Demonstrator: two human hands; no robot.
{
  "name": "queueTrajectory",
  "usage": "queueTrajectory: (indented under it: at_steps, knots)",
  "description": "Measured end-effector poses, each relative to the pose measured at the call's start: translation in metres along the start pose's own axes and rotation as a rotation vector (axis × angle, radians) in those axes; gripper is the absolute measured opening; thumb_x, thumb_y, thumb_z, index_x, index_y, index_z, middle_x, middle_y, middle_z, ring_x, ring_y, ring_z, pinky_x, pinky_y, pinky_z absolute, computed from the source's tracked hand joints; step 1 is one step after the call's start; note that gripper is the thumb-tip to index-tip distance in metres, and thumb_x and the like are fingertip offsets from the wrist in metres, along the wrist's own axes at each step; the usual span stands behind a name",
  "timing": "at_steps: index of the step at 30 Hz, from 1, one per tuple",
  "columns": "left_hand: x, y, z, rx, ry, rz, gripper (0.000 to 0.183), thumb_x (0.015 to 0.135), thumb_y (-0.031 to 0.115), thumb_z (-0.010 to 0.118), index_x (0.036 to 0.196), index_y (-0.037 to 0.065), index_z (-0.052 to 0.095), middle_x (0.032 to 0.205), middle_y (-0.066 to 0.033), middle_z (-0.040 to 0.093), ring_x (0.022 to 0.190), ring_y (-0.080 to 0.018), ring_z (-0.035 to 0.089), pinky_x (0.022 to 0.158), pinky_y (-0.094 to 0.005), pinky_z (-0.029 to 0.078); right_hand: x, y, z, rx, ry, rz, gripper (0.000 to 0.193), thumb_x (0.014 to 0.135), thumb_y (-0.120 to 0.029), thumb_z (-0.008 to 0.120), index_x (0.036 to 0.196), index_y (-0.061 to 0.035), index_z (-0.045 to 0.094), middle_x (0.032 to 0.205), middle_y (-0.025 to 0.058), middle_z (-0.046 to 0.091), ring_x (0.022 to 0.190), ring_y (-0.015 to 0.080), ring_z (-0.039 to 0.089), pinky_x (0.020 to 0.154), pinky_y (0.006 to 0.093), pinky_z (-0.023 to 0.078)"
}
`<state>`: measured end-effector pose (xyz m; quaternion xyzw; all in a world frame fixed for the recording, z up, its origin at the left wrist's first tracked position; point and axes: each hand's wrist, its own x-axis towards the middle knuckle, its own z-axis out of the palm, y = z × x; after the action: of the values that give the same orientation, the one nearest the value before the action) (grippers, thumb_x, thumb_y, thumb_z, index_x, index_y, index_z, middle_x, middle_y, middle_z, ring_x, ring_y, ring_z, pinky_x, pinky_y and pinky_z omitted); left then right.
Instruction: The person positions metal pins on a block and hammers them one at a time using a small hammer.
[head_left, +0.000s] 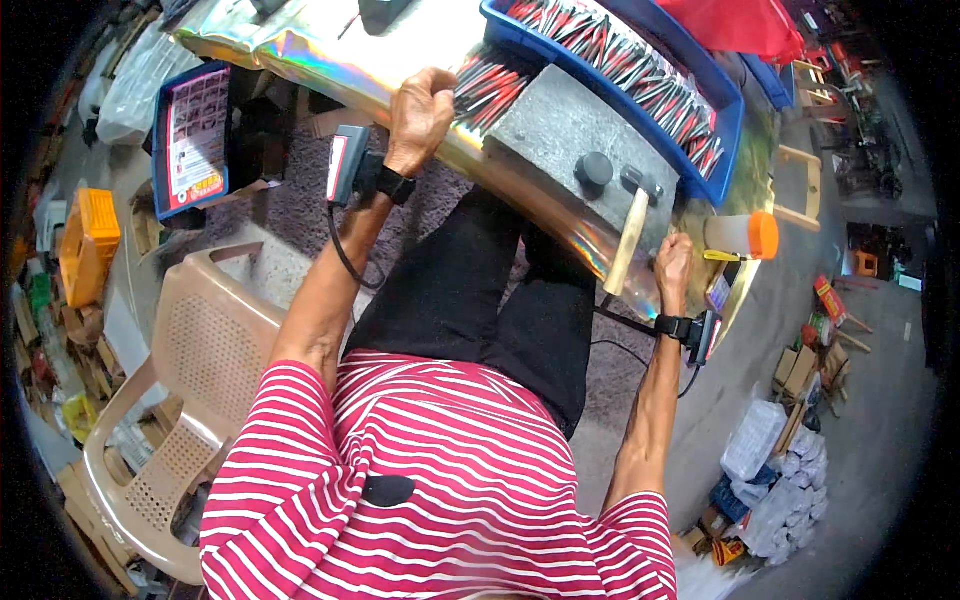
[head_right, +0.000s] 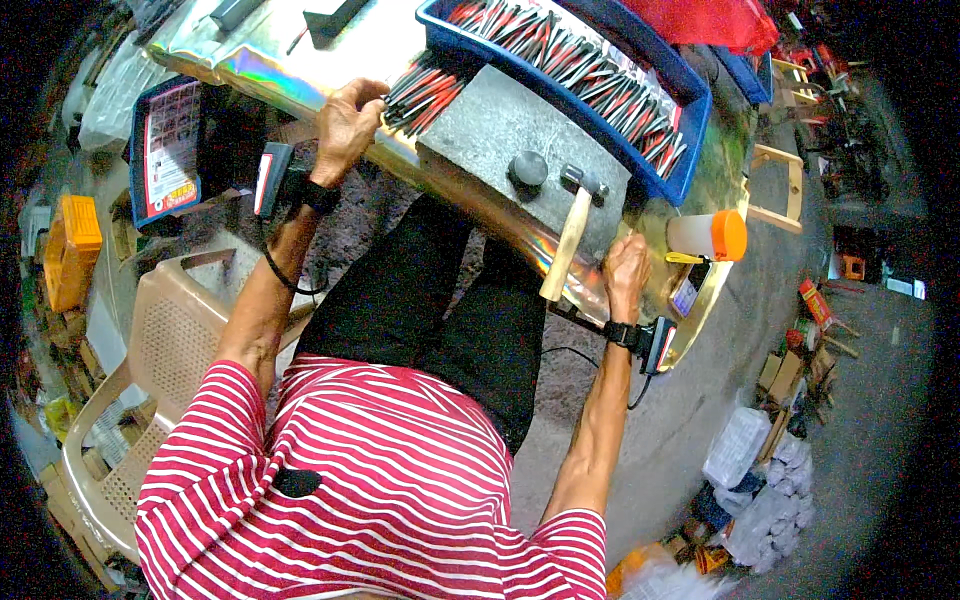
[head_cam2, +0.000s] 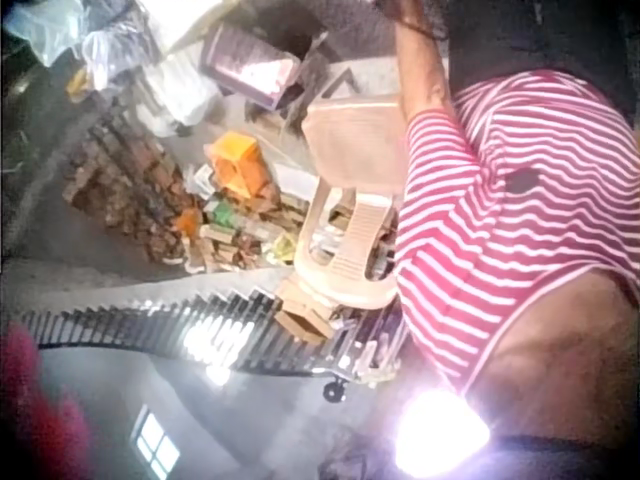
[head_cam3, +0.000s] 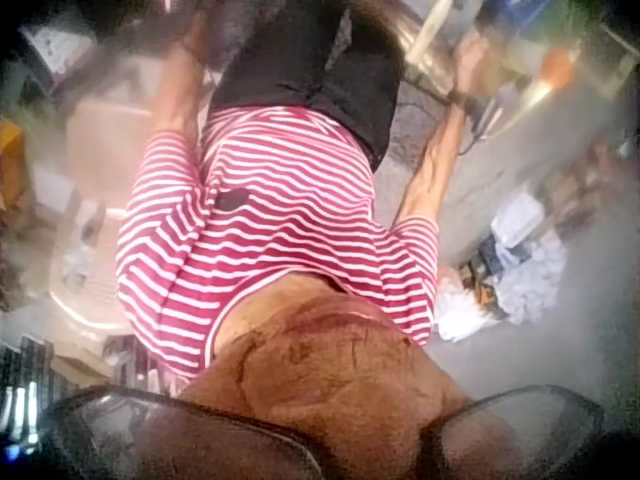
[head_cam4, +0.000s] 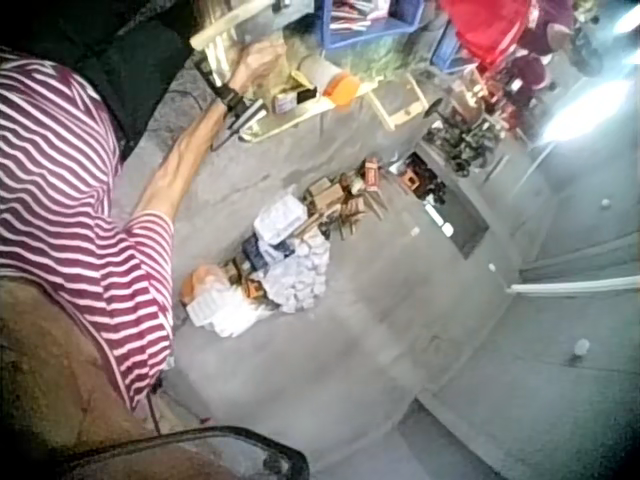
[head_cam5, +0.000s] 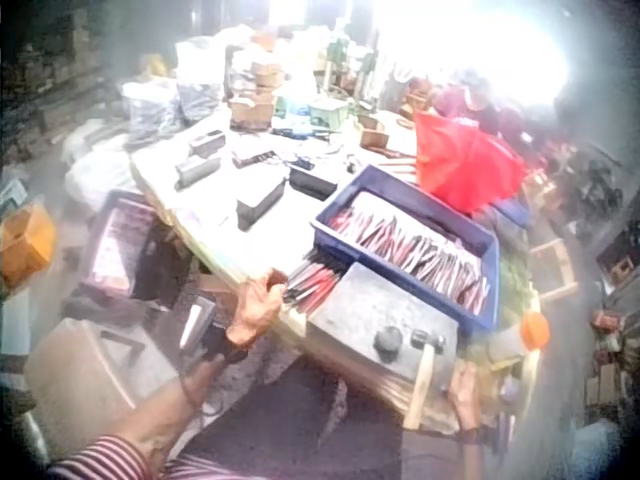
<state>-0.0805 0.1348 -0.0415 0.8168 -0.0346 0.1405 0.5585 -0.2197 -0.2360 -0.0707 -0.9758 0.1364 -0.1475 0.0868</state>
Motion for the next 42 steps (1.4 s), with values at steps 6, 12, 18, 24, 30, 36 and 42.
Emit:
queueTrajectory:
  at_steps: [6, 12, 18, 24, 30, 36, 42]
  knots:
    - [0.004, 0.011, 0.015, 0.137, -0.042, 0.064, 0.015, 0.069, 0.003, 0.047, 0.080, -0.002, 0.056, 0.077, -0.0186, 0.059, 0.074, -0.0306, 0.059, 0.067, -0.0368, 0.046, -0.002, -0.010, -0.005, -0.078, -0.005, 0.035, 0.015, 0.075, -0.010, 0.045, 0.069, 0.0028, 0.050, 0.064, 0.0225, 0.053, 0.064, 0.0376, 0.055, 0.055, 0.0422, 0.041]
    - [0.022, -0.005, 0.040, 0.480, -0.204, 0.246, 0.023, 0.072, 0.010, 0.054, 0.094, 0.007, 0.052, 0.083, -0.0141, 0.056, 0.075, -0.0302, 0.056, 0.065, -0.0394, 0.045, -0.004, 0.041, 0.020, -0.045, -0.021, -0.104, 0.020, 0.072, -0.018, 0.047, 0.079, 0.0001, 0.050, 0.070, 0.0225, 0.054, 0.067, 0.0391, 0.053, 0.059, 0.0471, 0.041]
    - [0.023, -0.001, 0.037, 0.661, -0.209, 0.309, 0.016, 0.069, 0.012, 0.054, 0.083, 0.008, 0.048, 0.078, -0.0134, 0.055, 0.072, -0.0350, 0.054, 0.061, -0.0430, 0.043, 0.010, -0.002, -0.009, -0.119, -0.126, -0.107, 0.022, 0.070, -0.019, 0.047, 0.074, 0.0027, 0.051, 0.070, 0.0246, 0.053, 0.069, 0.0390, 0.053, 0.061, 0.0476, 0.041]
    - [0.030, 0.004, 0.036, 0.621, -0.276, 0.419, 0.015, 0.070, 0.009, 0.051, 0.083, 0.006, 0.045, 0.073, -0.0170, 0.054, 0.073, -0.0369, 0.052, 0.061, -0.0450, 0.040, 0.014, 0.004, -0.018, 0.104, -0.252, 0.089, 0.025, 0.068, -0.018, 0.046, 0.053, 0.0024, 0.048, 0.051, 0.0184, 0.051, 0.045, 0.0283, 0.052, 0.044, 0.0363, 0.043]
    - [0.037, 0.003, 0.037, 0.532, -0.376, 0.299, 0.019, 0.069, 0.012, 0.050, 0.085, 0.002, 0.056, 0.083, -0.0200, 0.058, 0.079, -0.0357, 0.056, 0.071, -0.0408, 0.044, 0.004, -0.001, -0.027, 0.700, -0.258, 0.389, 0.015, 0.070, -0.010, 0.048, 0.059, -0.0015, 0.050, 0.052, 0.0046, 0.051, 0.042, 0.0079, 0.046, 0.037, 0.0200, 0.035]
    - [0.044, -0.007, 0.022, 0.020, -0.484, -0.019, 0.029, 0.072, 0.016, 0.051, 0.094, -0.002, 0.057, 0.079, -0.0093, 0.061, 0.068, -0.0176, 0.058, 0.063, -0.0273, 0.045, 0.000, -0.012, -0.027, 0.848, -0.107, 0.447, 0.007, 0.070, -0.004, 0.051, 0.069, 0.0020, 0.051, 0.057, 0.0057, 0.052, 0.044, 0.0089, 0.048, 0.039, 0.0187, 0.039]
    - [0.019, 0.038, 0.008, -0.628, -0.497, -0.244, 0.028, 0.075, 0.015, 0.056, 0.096, -0.002, 0.053, 0.071, -0.0028, 0.056, 0.053, -0.0050, 0.048, 0.044, -0.0158, 0.039, 0.001, -0.022, -0.033, 0.981, -0.044, 0.498, 0.010, 0.068, 0.001, 0.053, 0.077, 0.0036, 0.050, 0.057, 0.0057, 0.052, 0.044, 0.0096, 0.048, 0.039, 0.0191, 0.039]
